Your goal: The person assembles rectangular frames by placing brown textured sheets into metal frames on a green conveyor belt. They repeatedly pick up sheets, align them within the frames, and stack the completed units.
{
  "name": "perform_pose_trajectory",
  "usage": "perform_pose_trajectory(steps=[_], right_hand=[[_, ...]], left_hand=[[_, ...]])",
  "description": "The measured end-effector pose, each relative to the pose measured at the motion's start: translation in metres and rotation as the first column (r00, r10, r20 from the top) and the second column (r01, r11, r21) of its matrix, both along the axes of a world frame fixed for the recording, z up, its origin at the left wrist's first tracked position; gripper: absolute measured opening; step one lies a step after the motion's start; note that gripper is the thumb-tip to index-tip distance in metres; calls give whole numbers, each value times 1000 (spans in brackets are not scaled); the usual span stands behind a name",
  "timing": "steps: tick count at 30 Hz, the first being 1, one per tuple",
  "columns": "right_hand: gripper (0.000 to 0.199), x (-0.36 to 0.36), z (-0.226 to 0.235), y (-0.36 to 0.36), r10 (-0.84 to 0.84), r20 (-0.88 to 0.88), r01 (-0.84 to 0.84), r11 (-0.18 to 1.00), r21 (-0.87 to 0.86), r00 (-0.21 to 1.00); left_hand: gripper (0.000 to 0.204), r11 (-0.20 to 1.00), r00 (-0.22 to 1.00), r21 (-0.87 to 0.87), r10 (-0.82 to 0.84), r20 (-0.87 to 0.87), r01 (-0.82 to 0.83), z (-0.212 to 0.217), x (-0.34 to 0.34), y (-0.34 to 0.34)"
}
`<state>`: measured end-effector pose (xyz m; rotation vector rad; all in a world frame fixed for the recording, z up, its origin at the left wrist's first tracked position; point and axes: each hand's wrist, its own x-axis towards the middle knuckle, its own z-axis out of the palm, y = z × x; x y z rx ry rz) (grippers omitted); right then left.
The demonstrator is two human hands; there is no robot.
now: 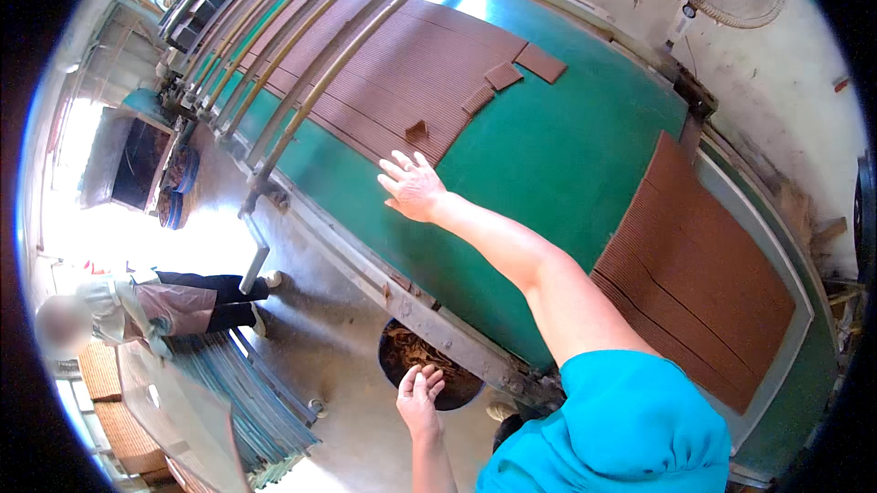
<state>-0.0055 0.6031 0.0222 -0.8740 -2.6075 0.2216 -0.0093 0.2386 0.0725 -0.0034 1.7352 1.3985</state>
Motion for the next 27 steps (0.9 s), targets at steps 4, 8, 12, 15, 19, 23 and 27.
perform_pose_trajectory(steps=[4,8,12,15,19,23,27], right_hand=[[48,27,-18,15,237,223,-238,971,-24,945],[35,87,-30,-24,355,-50,-358,931,-78,934],[10,47,-23,30,92,-328,-42,987,156,940],[19,29,-35,75,-18,-361,124,954,273,933],[21,86,-51,66,201,-125,-165,954,252,972],[19,183,-41,10,249,-214,-225,965,132,944],[16,193,-27,53,14,-300,62,968,242,954]], left_hand=[[25,999,999,38,-39,35,37,-1,2,48],[29,988,988,-20,-153,26,154,-15,5,69],[41,966,951,-13,-252,180,258,-18,15,112],[56,961,897,86,-277,343,264,-22,18,153],[58,975,793,167,-214,570,143,-43,13,179],[57,963,743,163,-271,612,216,-63,20,185],[60,947,735,165,-319,598,277,-69,43,194]])
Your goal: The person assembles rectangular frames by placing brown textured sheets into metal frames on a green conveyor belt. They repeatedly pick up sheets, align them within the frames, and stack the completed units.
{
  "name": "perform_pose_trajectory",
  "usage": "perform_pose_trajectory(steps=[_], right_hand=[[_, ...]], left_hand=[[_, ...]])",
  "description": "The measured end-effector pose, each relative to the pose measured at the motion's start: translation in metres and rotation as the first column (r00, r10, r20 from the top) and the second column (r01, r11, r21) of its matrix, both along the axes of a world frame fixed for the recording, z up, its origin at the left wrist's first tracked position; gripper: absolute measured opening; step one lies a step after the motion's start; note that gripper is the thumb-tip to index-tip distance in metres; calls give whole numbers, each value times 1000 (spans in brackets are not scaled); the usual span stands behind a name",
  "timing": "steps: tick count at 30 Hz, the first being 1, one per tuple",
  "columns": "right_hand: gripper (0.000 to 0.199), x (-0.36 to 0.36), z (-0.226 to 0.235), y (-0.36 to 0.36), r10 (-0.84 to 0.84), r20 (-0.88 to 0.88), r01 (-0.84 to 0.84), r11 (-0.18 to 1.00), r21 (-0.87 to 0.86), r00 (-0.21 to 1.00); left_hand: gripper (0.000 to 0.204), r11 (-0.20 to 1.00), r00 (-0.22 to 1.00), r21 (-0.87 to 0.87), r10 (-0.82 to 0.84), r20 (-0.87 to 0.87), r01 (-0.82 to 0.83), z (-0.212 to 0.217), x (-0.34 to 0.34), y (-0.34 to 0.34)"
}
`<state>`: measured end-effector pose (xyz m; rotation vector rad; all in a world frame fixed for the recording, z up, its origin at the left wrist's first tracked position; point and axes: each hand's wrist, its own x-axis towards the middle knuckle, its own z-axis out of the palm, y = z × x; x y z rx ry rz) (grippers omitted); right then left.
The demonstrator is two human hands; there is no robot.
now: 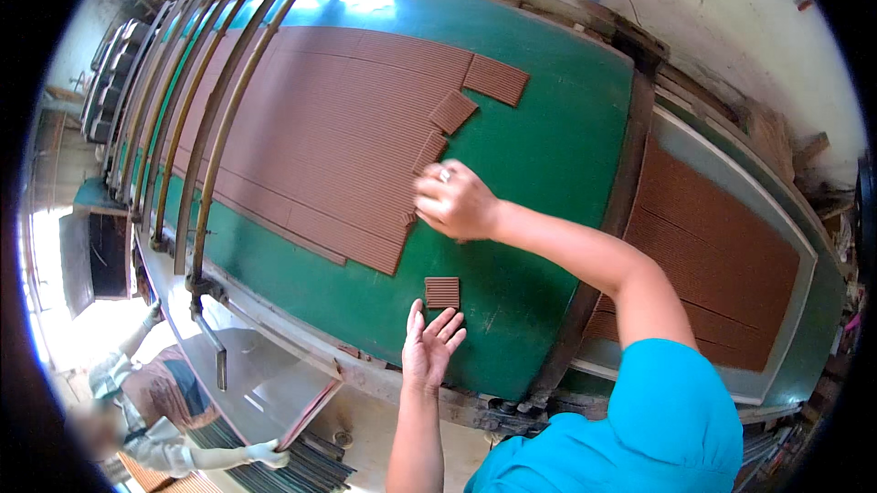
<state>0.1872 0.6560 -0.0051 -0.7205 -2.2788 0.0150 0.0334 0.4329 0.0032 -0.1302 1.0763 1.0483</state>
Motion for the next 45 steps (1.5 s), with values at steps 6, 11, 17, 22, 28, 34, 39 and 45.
perform_pose_trajectory(steps=[6,11,17,22,28,34,39,45], right_hand=[[36,32,-22,35,64,136,-49,992,-114,989],[30,98,-16,-3,34,127,-12,986,-166,991],[37,92,-8,72,-214,150,220,975,-25,965],[32,154,-28,21,-93,250,144,970,-196,964],[51,192,-24,69,-549,123,563,805,-186,827],[23,139,-39,-56,-369,136,393,863,-318,920],[27,52,2,-252,-608,-127,225,468,-854,783],[16,78,36,-208,-408,-233,135,695,-707,883]], left_hand=[[61,995,997,-52,-79,9,79,-2,14,5],[66,982,975,-17,-188,-116,187,11,33,6],[68,938,929,-26,-346,-132,345,12,59,21],[66,913,903,-29,-407,-137,407,9,65,16],[65,877,870,-57,-480,-112,477,6,86,15],[69,876,879,-96,-476,-22,472,6,96,10],[56,963,963,-20,-270,-19,269,-8,114,-35],[45,990,992,-112,-77,98,88,67,48,-124]])
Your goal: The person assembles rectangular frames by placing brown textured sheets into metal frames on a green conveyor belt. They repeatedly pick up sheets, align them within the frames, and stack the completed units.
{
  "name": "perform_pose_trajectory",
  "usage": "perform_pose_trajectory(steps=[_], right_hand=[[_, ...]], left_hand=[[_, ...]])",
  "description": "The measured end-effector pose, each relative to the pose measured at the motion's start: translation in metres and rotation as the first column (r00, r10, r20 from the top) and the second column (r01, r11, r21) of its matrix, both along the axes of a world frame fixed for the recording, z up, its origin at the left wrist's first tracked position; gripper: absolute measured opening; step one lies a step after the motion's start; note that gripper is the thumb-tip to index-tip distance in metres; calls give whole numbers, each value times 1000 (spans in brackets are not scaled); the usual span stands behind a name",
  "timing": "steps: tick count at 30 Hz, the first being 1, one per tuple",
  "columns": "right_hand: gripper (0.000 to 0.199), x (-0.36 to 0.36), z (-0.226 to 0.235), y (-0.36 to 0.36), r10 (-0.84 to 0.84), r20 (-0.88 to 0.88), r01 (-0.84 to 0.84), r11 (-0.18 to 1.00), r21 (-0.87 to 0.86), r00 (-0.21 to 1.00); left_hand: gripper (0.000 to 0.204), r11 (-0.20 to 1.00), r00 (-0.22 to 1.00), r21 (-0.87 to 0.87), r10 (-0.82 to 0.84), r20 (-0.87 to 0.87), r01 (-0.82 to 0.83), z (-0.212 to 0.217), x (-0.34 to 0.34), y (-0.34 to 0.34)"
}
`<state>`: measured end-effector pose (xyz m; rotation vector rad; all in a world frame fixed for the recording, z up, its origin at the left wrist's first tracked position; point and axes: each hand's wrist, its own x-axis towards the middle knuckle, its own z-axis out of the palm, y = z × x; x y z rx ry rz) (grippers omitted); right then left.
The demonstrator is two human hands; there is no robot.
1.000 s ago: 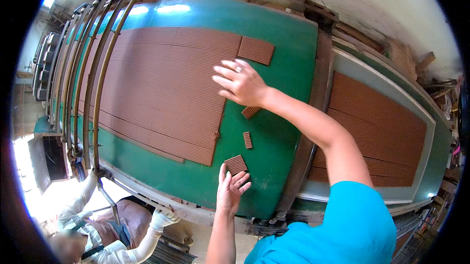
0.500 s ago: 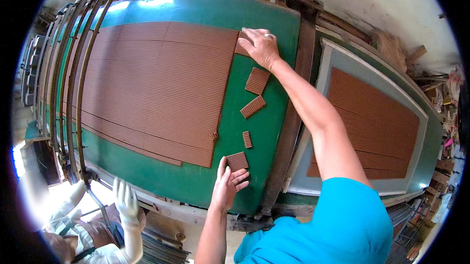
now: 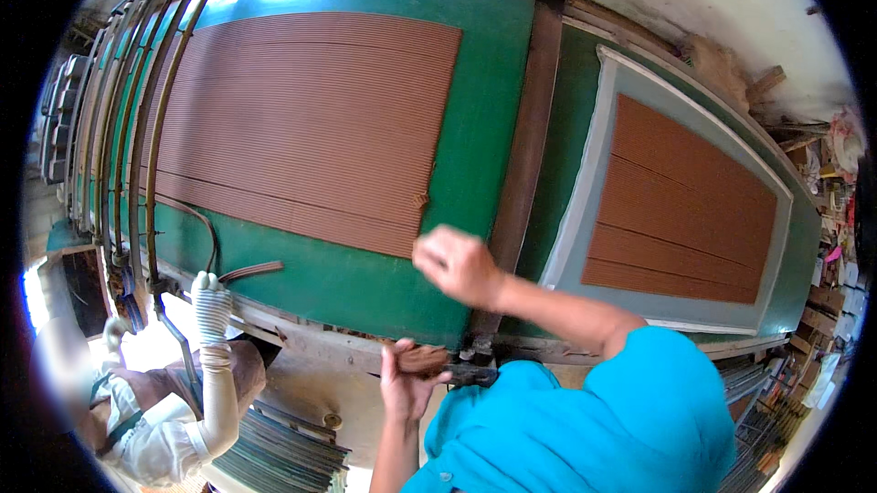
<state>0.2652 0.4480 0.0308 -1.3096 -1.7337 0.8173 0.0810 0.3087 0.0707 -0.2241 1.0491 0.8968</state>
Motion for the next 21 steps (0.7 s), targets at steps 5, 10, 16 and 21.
perform_pose_trajectory(steps=[5,10,16,21], right_hand=[[44,14,-47,55,-119,445,203,968,-147,888],[12,49,-77,34,-285,211,322,931,-170,935],[8,40,-26,-71,-577,-314,200,656,-728,754],[25,-94,37,-180,-37,-367,-197,791,-579,929]], left_hand=[[45,991,961,38,137,-240,-132,12,-70,-70],[76,798,799,-337,274,-535,-499,-29,-133,-161],[67,766,744,-305,315,-589,-566,-88,-191,-302],[25,864,856,-302,238,-459,-402,-124,-198,-331]])
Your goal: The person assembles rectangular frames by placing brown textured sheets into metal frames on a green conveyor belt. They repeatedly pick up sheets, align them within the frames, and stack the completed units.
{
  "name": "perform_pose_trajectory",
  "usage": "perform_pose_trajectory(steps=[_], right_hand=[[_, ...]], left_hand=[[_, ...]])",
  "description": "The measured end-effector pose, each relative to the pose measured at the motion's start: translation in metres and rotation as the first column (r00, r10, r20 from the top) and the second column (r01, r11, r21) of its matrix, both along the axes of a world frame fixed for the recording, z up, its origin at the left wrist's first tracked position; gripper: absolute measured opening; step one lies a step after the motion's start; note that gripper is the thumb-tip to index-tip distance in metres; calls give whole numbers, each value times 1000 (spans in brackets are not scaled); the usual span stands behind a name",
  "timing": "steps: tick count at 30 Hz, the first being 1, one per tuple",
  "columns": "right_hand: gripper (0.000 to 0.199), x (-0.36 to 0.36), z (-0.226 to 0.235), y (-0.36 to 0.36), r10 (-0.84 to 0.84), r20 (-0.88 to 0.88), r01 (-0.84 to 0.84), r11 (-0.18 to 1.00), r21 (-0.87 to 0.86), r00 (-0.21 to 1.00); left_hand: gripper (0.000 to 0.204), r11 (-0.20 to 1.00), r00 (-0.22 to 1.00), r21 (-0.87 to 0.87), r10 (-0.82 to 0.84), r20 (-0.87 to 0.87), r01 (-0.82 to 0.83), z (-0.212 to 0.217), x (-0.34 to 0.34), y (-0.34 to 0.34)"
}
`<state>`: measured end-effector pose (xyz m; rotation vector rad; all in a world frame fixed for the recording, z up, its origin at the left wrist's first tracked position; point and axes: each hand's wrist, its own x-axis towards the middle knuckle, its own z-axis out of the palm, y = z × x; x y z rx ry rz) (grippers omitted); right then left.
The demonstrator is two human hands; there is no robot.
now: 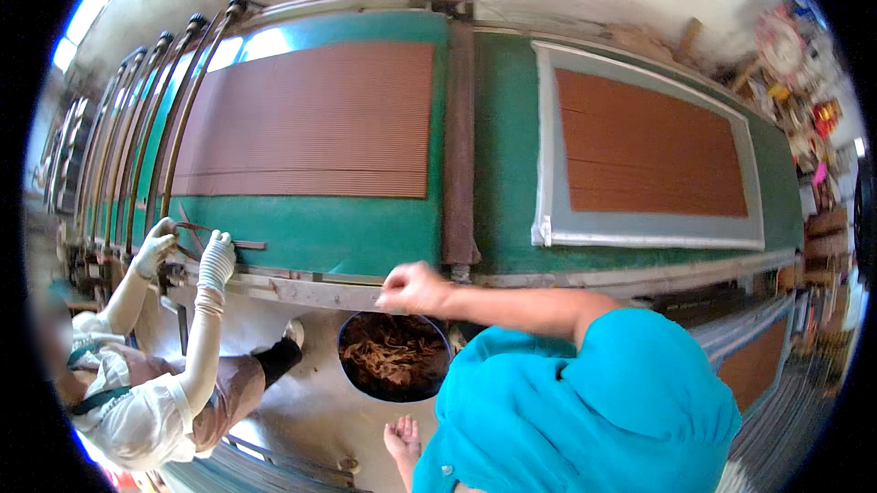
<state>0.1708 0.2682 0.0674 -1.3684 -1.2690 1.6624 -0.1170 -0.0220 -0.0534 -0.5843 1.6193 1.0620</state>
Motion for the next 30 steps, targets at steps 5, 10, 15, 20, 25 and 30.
perform_pose_trajectory(steps=[5,10,15,20,25,30], right_hand=[[41,-111,-9,-64,379,-329,-414,910,-39,865],[30,-44,55,-78,-5,-623,-138,974,-181,782],[24,120,-7,-126,-546,-245,503,836,-219,801],[26,286,-54,-254,-936,-101,877,351,-329,337],[20,381,-86,-309,-982,5,934,-184,-308,-191],[48,449,-154,-292,-985,-11,490,-77,-868,-174]], left_hand=[[32,902,914,170,-406,20,397,-18,22,16],[39,582,594,148,-803,-52,800,-10,89,49],[45,77,105,118,-963,-248,990,28,173,117],[42,-132,-33,242,-926,-377,961,32,275,190],[24,-438,-112,332,-727,-678,835,66,492,286],[51,-793,-389,-244,9,-921,558,91,763,426]])
